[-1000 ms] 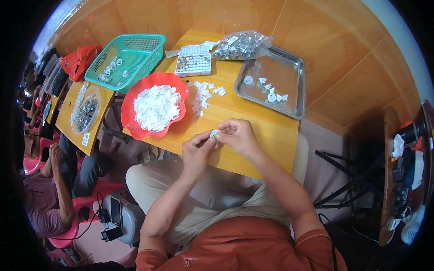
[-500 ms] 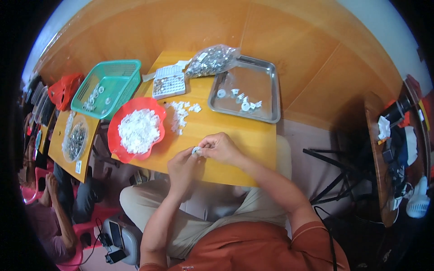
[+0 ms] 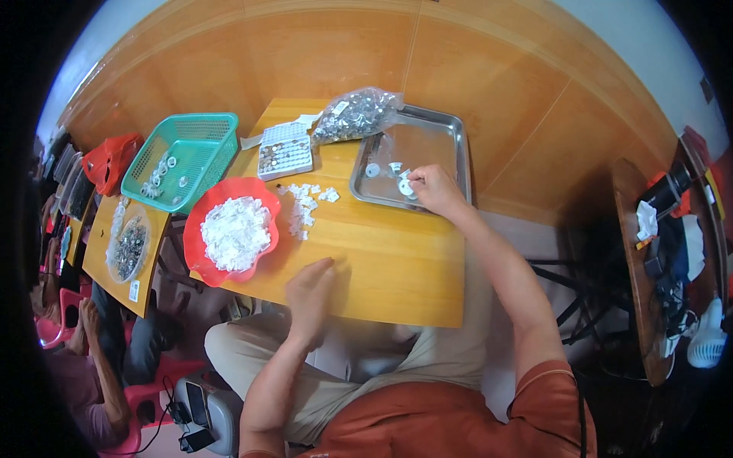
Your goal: The person assembles plastic components by inserting small clips into round bases by hand.
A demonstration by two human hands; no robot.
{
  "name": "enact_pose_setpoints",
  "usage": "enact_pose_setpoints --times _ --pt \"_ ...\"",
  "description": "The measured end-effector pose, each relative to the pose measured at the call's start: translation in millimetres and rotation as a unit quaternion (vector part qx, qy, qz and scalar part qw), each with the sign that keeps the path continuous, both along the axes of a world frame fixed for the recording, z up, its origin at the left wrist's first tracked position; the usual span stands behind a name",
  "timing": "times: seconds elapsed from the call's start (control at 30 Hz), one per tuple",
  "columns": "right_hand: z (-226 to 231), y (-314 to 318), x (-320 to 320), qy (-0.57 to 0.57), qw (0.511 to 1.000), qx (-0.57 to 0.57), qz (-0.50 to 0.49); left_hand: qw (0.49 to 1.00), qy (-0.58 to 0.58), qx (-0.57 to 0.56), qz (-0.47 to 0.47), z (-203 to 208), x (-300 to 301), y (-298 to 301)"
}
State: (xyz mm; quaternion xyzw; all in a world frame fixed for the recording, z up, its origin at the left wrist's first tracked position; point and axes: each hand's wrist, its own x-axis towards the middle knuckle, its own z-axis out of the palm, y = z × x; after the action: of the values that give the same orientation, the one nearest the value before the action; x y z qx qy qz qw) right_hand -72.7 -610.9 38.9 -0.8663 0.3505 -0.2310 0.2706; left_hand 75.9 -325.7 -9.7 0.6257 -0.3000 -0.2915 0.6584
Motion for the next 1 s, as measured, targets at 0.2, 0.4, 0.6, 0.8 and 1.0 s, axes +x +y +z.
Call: enact_pose_setpoints --times 0.2,0.4,0.6,0.8,1.0 --pt "20 0 22 0.030 0.999 -0.028 -0.005 1.000 0.013 -0.004 0.007 -6 1 2" --pt "21 12 65 -0.001 0.995 -0.072 0.066 0.996 0.086 0.002 -0.005 -8 -1 -2" --pt "13 46 123 0.079 0.976 -0.068 0.193 0.996 0.091 -0.007 -0.007 -11 1 -1" --pt "-2 45 160 0.113 0.952 -0.142 0.246 0.992 0.125 -0.022 -0.017 -15 1 -1" --pt "14 55 197 0.118 0.960 -0.118 0.225 0.992 0.124 -0.025 -0.029 -16 5 2"
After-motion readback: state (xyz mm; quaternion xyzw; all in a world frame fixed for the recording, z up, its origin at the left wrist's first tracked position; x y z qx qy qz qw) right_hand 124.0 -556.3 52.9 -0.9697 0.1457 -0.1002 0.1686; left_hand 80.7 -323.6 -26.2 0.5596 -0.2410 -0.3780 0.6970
